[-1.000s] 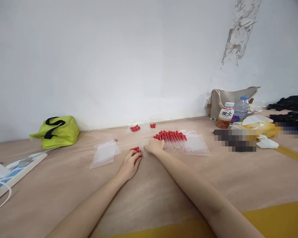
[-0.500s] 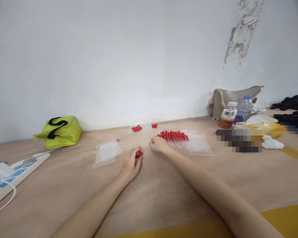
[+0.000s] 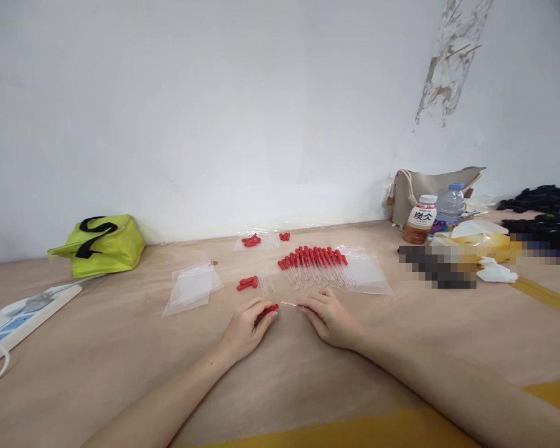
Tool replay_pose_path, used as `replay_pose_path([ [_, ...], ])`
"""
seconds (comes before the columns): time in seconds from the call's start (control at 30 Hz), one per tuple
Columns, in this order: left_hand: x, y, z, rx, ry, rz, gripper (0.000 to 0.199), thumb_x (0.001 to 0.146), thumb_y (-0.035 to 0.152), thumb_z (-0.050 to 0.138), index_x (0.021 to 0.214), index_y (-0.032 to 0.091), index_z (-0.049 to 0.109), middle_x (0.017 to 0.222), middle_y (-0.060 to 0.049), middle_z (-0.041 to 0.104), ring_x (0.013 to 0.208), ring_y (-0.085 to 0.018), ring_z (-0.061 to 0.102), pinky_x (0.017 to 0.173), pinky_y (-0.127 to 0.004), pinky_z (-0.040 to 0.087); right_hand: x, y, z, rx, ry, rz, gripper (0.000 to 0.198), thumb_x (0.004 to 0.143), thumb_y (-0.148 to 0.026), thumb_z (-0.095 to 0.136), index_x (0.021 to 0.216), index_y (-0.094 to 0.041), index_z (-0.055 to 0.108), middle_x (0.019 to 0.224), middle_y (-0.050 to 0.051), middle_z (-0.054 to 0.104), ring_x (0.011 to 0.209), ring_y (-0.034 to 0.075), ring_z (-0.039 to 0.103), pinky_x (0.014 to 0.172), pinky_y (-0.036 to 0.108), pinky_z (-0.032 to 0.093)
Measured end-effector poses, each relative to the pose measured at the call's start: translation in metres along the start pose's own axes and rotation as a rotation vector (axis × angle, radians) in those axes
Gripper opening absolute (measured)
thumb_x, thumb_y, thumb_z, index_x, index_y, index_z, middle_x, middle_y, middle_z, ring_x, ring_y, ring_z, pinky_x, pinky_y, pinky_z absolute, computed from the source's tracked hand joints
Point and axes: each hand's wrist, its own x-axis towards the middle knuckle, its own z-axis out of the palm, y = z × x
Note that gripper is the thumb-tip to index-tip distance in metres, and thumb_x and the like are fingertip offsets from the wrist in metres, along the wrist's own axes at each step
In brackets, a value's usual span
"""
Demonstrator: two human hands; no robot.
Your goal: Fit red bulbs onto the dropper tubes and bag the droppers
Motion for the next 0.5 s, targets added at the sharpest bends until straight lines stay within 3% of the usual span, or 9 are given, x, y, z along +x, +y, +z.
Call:
replay_pose_path([
  [0.5, -0.0009, -0.0002, 0.0055, -0.124, 0.039, -0.03, 0.019, 0.087, 0.028, 0.042, 0.095, 0.018, 0.057, 0.087, -0.004, 0.06, 0.08, -0.016, 0.056, 0.071, -0.028, 0.046, 0.0016, -0.0052, 0.0049, 0.056, -0.021, 0.016, 0.02, 0.085, -0.02, 0.039, 0.094, -0.017, 0.056, 0.076, 0.004, 0.062, 0.07, 0.014, 0.054, 0.072, 0.03, 0.032],
])
